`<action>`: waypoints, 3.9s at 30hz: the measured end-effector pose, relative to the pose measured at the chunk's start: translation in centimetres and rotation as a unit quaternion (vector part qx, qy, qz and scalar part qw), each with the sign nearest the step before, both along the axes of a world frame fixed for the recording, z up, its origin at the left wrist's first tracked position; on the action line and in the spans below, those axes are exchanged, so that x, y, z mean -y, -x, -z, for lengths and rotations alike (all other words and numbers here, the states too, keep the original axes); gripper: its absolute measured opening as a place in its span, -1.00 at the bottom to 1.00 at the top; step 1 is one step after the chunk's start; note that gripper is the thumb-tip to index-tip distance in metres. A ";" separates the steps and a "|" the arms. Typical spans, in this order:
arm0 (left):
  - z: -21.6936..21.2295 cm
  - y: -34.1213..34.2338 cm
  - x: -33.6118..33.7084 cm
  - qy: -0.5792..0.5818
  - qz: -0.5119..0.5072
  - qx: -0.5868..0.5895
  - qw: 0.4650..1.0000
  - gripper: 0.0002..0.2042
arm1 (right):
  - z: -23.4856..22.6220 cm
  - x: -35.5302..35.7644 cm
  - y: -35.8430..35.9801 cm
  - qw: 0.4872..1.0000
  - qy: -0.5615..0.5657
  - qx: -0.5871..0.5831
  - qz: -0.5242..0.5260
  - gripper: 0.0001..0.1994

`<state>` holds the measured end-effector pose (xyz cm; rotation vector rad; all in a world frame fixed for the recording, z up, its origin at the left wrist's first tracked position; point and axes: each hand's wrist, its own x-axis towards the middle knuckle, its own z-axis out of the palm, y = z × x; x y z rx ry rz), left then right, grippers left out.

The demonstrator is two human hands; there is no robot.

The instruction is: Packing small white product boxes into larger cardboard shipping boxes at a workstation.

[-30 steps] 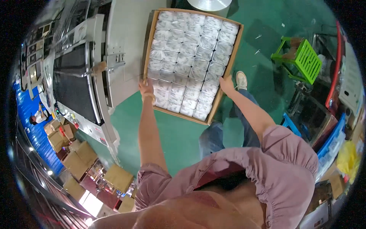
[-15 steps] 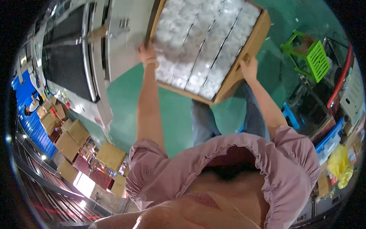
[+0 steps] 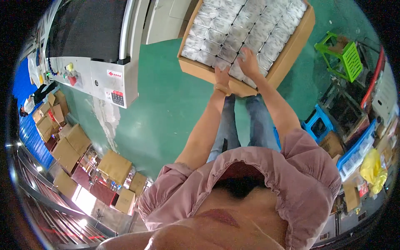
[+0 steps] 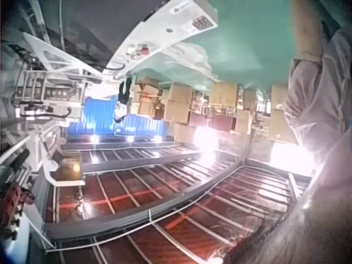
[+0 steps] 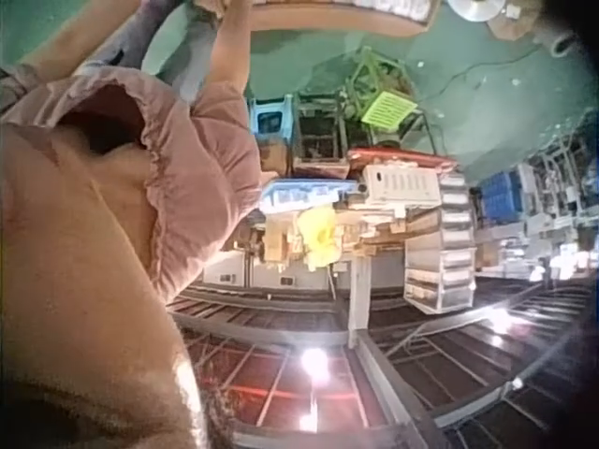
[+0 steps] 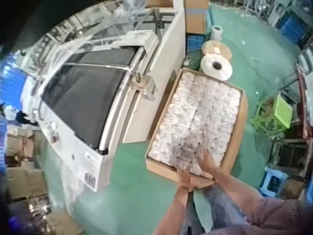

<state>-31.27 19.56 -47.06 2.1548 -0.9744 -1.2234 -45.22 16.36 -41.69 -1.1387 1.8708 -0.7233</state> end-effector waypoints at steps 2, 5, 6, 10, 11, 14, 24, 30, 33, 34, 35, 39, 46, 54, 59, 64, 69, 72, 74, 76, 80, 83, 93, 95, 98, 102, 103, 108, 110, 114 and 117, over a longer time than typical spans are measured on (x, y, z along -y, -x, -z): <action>-0.9 3.1 1.3 -0.092 0.004 0.008 0.996 -0.32 | 2.4 2.1 3.6 0.976 0.134 -0.169 -0.032 -0.59; -3.1 6.1 2.5 -0.260 0.020 0.055 0.964 -0.24 | 5.0 5.6 9.4 0.962 0.176 -0.206 -0.023 -0.58; -3.4 6.5 2.4 -0.232 -0.049 0.051 0.970 -0.25 | 5.5 7.1 10.8 0.953 0.180 -0.235 -0.058 -0.57; -2.9 6.5 1.9 -0.193 -0.186 0.042 0.962 -0.27 | 5.9 9.5 12.2 0.930 0.150 -0.299 -0.152 -0.57; -2.5 6.4 1.8 -0.208 -0.182 0.035 0.961 -0.30 | 5.6 9.8 12.0 0.926 0.119 -0.315 -0.172 -0.57; -0.6 4.1 2.3 -0.212 -0.185 -0.034 0.959 -0.29 | 4.7 10.9 10.2 0.915 0.133 -0.342 -0.168 -0.57; 0.4 3.0 3.0 -0.151 -0.267 -0.258 0.916 -0.29 | 5.4 9.1 7.4 0.904 0.206 -0.359 -0.107 -0.60; -2.1 4.3 3.5 -0.152 -0.312 -0.411 0.843 -0.52 | 6.2 10.4 7.8 0.925 0.020 -0.369 -0.087 -0.56; -2.2 3.8 4.6 -0.122 -0.317 -0.472 0.814 -0.51 | 6.2 11.7 8.3 0.929 -0.041 -0.341 -0.137 -0.50; -2.2 3.6 4.7 -0.126 -0.304 -0.479 0.814 -0.49 | 6.4 11.6 8.0 0.930 -0.028 -0.340 -0.134 -0.48; -2.2 3.6 4.9 -0.131 -0.291 -0.486 0.814 -0.48 | 6.5 11.5 7.9 0.932 -0.015 -0.339 -0.131 -0.46; -1.8 2.9 4.7 -0.161 -0.304 -0.421 0.839 -0.44 | 4.3 12.0 6.3 0.938 -0.044 -0.318 -0.128 -0.39; -9.4 3.8 0.0 -0.114 -0.315 -0.432 0.837 -0.47 | -9.0 6.4 9.4 0.952 0.162 -0.250 -0.062 -0.35; -24.2 -2.4 -0.4 -0.011 -0.196 -0.473 0.859 -0.56 | -31.1 0.7 4.5 0.813 0.547 -0.139 -0.143 -0.39; -30.6 -12.3 2.2 0.110 0.008 -0.449 0.886 -0.51 | -39.6 3.5 -2.5 0.735 0.637 -0.063 -0.225 -0.41; -39.1 -19.4 8.5 0.148 -0.082 -0.514 0.841 -0.45 | -44.1 6.8 -12.6 0.650 0.676 -0.053 -0.342 -0.47; -34.2 -29.3 17.8 0.108 -0.094 -0.449 0.882 -0.45 | -43.9 13.9 -23.8 0.670 0.658 -0.045 -0.341 -0.46; -32.7 -30.3 20.2 0.013 -0.075 -0.242 0.967 -0.47 | -42.5 16.2 -26.0 0.728 0.622 -0.023 -0.289 -0.46; -34.5 -31.4 21.2 0.085 0.151 0.032 0.984 -0.48 | -42.3 16.4 -26.1 0.729 0.595 -0.043 -0.337 -0.47; -35.3 -33.1 21.0 0.124 0.261 0.167 0.943 -0.48 | -42.9 15.9 -26.6 0.729 0.580 -0.049 -0.359 -0.47; -36.1 -35.1 19.2 0.198 0.117 0.133 0.964 -0.57 | -45.2 15.0 -26.2 0.690 0.582 -0.226 -0.368 -0.50; -36.7 -36.0 17.2 0.114 0.027 -0.051 0.992 -0.64 | -45.8 14.6 -26.1 0.684 0.593 -0.251 -0.344 -0.45; -30.6 -48.6 5.0 0.054 -0.270 -0.265 0.924 -0.70 | -45.0 6.4 -37.8 0.747 0.596 -0.057 -0.289 -0.58; -29.4 -52.5 2.6 0.040 -0.342 -0.273 0.898 -0.74 | -44.3 7.0 -43.7 0.799 0.461 0.036 -0.384 -0.71; -26.4 -59.7 0.8 0.040 -0.422 -0.226 0.877 -0.75 | -37.2 9.1 -54.3 0.844 0.341 0.145 -0.388 -0.79; -26.6 -70.6 3.9 -0.048 -0.391 -0.221 0.892 -0.72 | -30.5 17.5 -67.2 0.779 0.088 0.168 -0.597 -0.73; -27.2 -72.0 5.5 -0.049 -0.378 -0.221 0.898 -0.69 | -28.1 20.2 -68.9 0.798 0.053 0.118 -0.589 -0.75; -36.3 -87.4 20.0 0.077 -0.220 -0.216 0.948 -0.65 | -17.5 32.7 -72.7 0.910 -0.054 -0.033 -0.411 -0.81; -38.0 -94.4 24.6 0.134 -0.209 -0.234 0.940 -0.66 | -15.0 36.3 -72.5 0.923 -0.094 -0.062 -0.368 -0.80; -35.8 -111.7 31.5 0.222 -0.235 -0.104 0.941 -0.69 | -12.3 43.1 -77.8 0.877 -0.144 -0.210 -0.407 -0.75; -29.1 -118.5 28.5 0.239 -0.273 0.075 0.929 -0.66 | -4.0 39.9 -85.8 0.872 0.015 -0.240 -0.427 -0.74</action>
